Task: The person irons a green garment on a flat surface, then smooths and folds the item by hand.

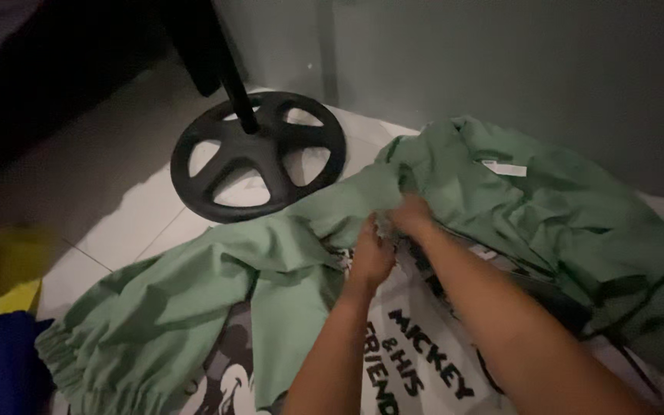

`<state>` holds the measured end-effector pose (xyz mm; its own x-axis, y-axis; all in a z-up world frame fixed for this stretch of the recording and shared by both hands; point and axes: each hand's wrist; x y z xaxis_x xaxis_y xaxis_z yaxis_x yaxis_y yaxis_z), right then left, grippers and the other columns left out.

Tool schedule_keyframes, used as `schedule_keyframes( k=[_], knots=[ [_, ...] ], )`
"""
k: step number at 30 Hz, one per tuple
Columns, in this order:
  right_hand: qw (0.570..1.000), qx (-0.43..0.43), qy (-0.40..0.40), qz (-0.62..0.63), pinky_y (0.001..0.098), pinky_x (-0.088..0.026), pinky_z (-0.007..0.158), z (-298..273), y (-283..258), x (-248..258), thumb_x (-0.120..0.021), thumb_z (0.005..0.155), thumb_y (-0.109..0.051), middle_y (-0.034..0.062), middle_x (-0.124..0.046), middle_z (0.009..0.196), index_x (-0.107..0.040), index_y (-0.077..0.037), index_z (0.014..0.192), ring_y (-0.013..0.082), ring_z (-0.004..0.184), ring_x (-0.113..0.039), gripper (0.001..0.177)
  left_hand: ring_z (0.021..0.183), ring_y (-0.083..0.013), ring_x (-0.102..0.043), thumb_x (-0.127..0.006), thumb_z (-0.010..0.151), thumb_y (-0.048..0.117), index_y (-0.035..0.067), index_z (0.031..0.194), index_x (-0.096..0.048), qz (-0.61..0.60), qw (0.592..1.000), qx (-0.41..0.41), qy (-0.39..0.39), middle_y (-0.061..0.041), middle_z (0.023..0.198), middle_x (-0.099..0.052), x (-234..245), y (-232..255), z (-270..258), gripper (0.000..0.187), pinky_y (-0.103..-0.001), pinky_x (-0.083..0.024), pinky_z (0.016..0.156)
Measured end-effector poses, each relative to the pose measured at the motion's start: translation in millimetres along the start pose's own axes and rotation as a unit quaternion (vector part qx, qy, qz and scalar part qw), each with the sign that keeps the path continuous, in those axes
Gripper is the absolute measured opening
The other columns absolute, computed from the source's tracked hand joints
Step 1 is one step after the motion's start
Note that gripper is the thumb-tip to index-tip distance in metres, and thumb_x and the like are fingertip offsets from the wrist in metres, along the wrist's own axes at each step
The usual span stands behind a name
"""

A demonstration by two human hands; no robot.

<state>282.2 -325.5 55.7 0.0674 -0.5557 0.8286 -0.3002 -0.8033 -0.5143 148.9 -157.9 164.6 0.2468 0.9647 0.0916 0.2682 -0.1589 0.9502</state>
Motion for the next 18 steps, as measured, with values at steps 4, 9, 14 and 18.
schedule_keyframes(
  k=[4,9,14,18],
  knots=[
    [0.996,-0.025,0.075,0.036,0.0512,-0.05,0.099,-75,-32,3,-0.076,0.087,-0.028,0.0196,-0.064,0.135,-0.052,-0.004,0.143,0.038,0.118,-0.063,0.066,0.094,-0.0408,-0.071,-0.045,0.104,0.026,0.007,0.161,-0.032,-0.017,0.998,0.024,0.047,-0.035,0.129,-0.07,0,2,-7,0.062,-0.049,-0.054,0.081],
    [0.916,-0.121,0.091,0.372,0.0461,-0.043,0.098,-198,-79,24,-0.057,0.101,-0.043,0.0147,-0.074,0.111,-0.076,-0.001,0.11,0.0301,0.099,-0.065,0.047,0.12,-0.0364,-0.065,-0.073,0.089,0.035,-0.004,0.148,-0.04,-0.003,0.983,-0.037,0.18,-0.029,0.137,-0.057,6,-2,-29,0.077,-0.041,-0.055,0.098],
    [0.724,-0.112,0.006,0.681,0.0473,-0.051,0.078,-251,-86,14,-0.06,0.099,-0.041,0.0173,-0.07,0.102,-0.068,0.003,0.114,0.0281,0.088,-0.065,0.048,0.121,-0.0385,-0.065,-0.074,0.082,0.042,0.001,0.143,-0.051,0.056,0.98,0.038,0.186,-0.027,0.137,-0.06,19,12,-76,0.078,-0.044,-0.055,0.098],
    [0.707,-0.116,-0.03,0.697,0.033,-0.057,0.071,-244,-67,-25,-0.053,0.099,-0.041,0.011,-0.072,0.11,-0.07,-0.004,0.125,0.0195,0.085,-0.07,0.048,0.119,-0.0359,-0.067,-0.08,0.074,0.037,0.002,0.143,-0.05,0.117,0.98,0.071,0.146,-0.026,0.132,-0.065,34,4,-92,0.083,-0.042,-0.056,0.097]
  ],
)
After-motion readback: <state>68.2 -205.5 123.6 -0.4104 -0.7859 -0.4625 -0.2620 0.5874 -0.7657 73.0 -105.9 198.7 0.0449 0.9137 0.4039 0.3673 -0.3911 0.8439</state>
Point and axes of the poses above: each hand's wrist, its own z-axis towards the middle knuckle, its own x-axis out of the back of the hand, y = z × x
